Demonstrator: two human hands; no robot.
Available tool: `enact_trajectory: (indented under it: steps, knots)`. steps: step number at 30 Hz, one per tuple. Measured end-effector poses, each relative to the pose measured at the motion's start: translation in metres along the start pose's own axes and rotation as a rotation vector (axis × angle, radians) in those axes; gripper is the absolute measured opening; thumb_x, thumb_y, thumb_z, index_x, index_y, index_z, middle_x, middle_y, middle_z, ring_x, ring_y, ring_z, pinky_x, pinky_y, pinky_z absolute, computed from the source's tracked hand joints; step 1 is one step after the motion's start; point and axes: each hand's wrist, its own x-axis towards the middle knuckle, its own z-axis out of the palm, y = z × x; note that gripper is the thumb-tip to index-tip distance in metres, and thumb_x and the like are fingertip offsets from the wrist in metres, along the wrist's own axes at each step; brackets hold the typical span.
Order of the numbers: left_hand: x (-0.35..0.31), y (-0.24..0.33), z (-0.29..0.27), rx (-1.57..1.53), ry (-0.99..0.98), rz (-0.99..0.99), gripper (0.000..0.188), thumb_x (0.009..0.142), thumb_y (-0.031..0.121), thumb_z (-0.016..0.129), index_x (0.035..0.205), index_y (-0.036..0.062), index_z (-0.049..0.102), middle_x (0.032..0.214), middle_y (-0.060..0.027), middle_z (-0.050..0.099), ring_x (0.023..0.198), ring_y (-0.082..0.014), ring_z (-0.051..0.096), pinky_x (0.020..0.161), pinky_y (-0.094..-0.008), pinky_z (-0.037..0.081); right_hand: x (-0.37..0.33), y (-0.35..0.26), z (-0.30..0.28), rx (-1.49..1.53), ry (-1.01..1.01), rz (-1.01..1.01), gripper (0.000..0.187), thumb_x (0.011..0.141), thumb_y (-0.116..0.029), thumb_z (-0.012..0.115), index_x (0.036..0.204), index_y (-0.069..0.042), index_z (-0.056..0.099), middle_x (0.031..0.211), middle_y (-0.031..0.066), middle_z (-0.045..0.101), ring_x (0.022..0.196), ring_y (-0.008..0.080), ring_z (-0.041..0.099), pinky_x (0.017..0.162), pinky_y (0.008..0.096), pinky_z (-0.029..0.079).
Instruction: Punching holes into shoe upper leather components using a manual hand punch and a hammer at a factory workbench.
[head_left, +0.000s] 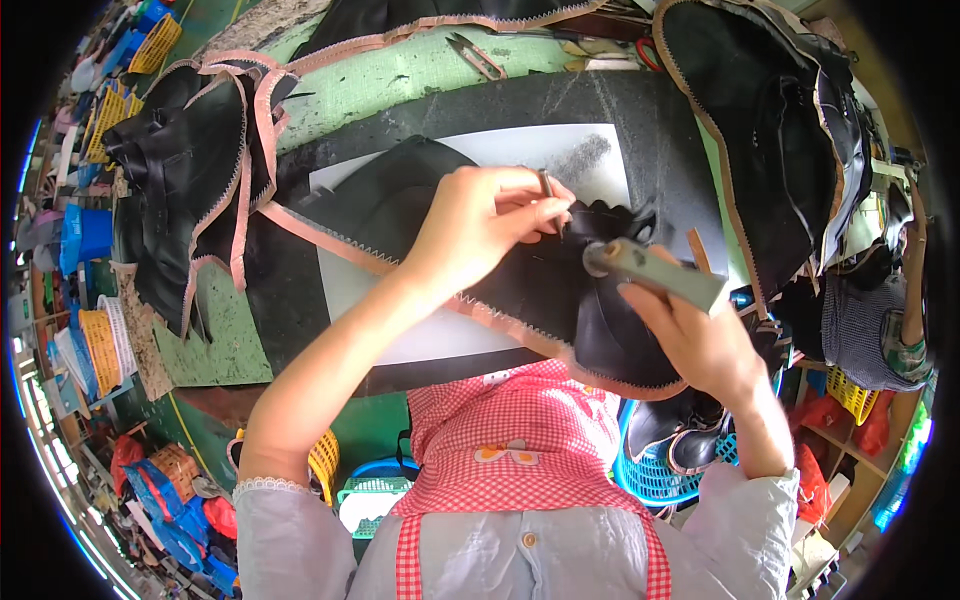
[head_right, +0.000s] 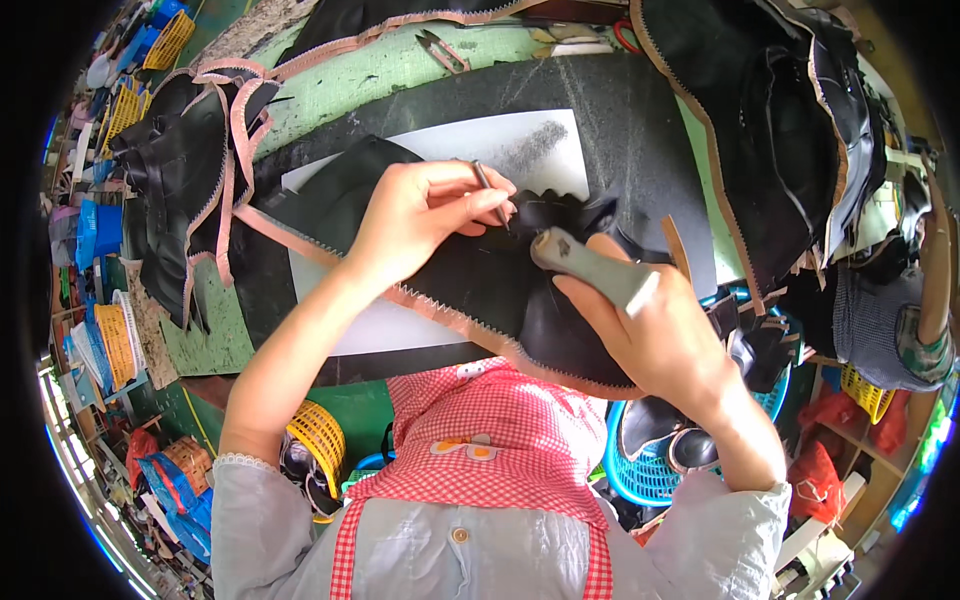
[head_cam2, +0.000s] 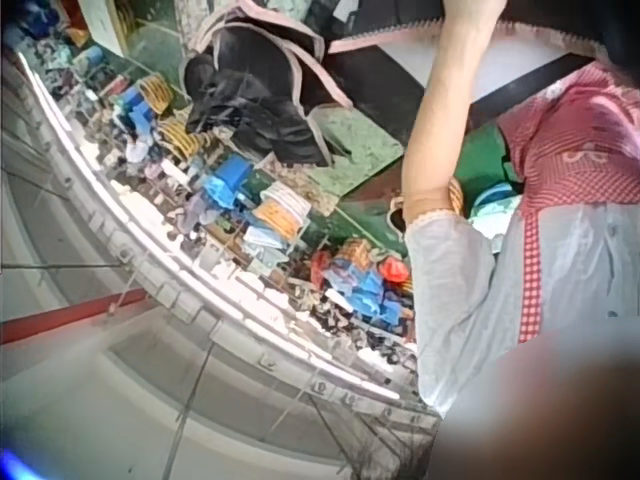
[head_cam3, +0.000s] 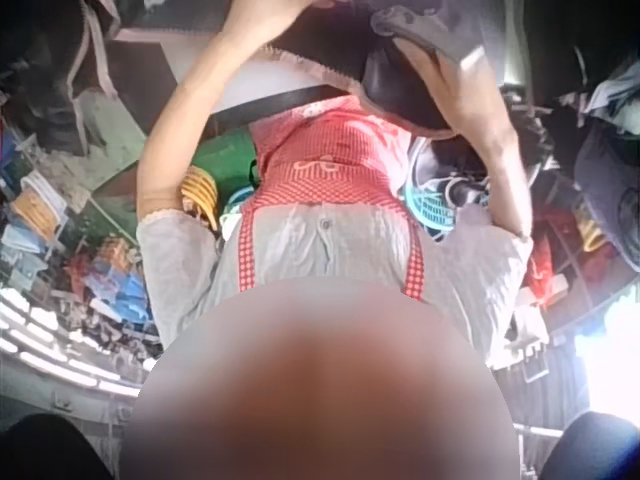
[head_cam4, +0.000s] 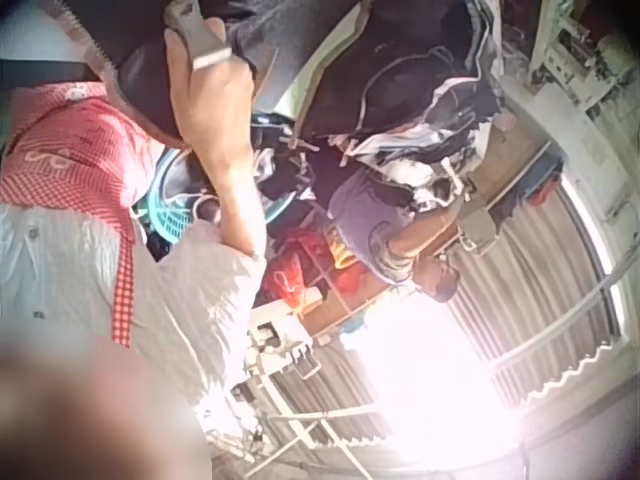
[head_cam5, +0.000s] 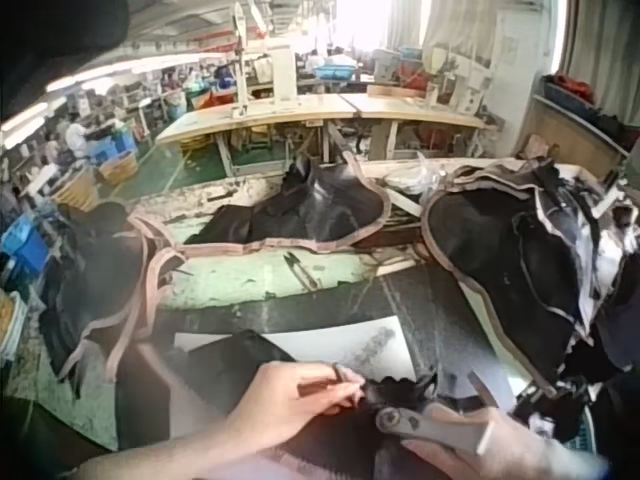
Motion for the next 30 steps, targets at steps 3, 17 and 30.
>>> enact_trajectory:
  steps: [3, 17, 30]
  knots:
    - [0.002, -0.002, -0.004, 0.033, -0.039, 0.002, 0.018, 0.096, 0.011, 0.064, 0.108, -0.0013, 0.071, 0.091, -0.0049, 0.073, 0.083, -0.0091, 0.068, 0.075, -0.0233, 0.056, -0.003, 0.011, 0.008, -0.033, 0.026, -0.084, 0.015, 0.094, -0.008, 0.062, 0.104, 0.004, 0.060, 0.071, 0.0166, 0.059, 0.063, 0.0352, 0.064, 0.055, 0.0365, 0.047]
    - [-0.009, -0.006, 0.006, 0.143, 0.071, 0.164, 0.014, 0.087, 0.005, 0.072, 0.098, -0.0025, 0.073, 0.083, -0.0088, 0.075, 0.078, -0.0075, 0.070, 0.072, -0.0219, 0.054, 0.004, -0.005, -0.016, 0.021, -0.020, 0.078, 0.025, 0.093, -0.013, 0.066, 0.111, 0.004, 0.061, 0.081, 0.0174, 0.061, 0.067, 0.0284, 0.061, 0.062, 0.0352, 0.046]
    - [-0.004, 0.005, -0.006, -0.045, 0.013, -0.042, 0.017, 0.095, 0.010, 0.065, 0.103, -0.0016, 0.072, 0.087, -0.0042, 0.072, 0.081, -0.0087, 0.068, 0.073, -0.0225, 0.055, 0.002, -0.002, 0.007, 0.024, -0.029, 0.009, 0.017, 0.093, -0.009, 0.064, 0.105, 0.002, 0.061, 0.077, 0.0217, 0.061, 0.067, 0.0405, 0.063, 0.058, 0.0389, 0.048]
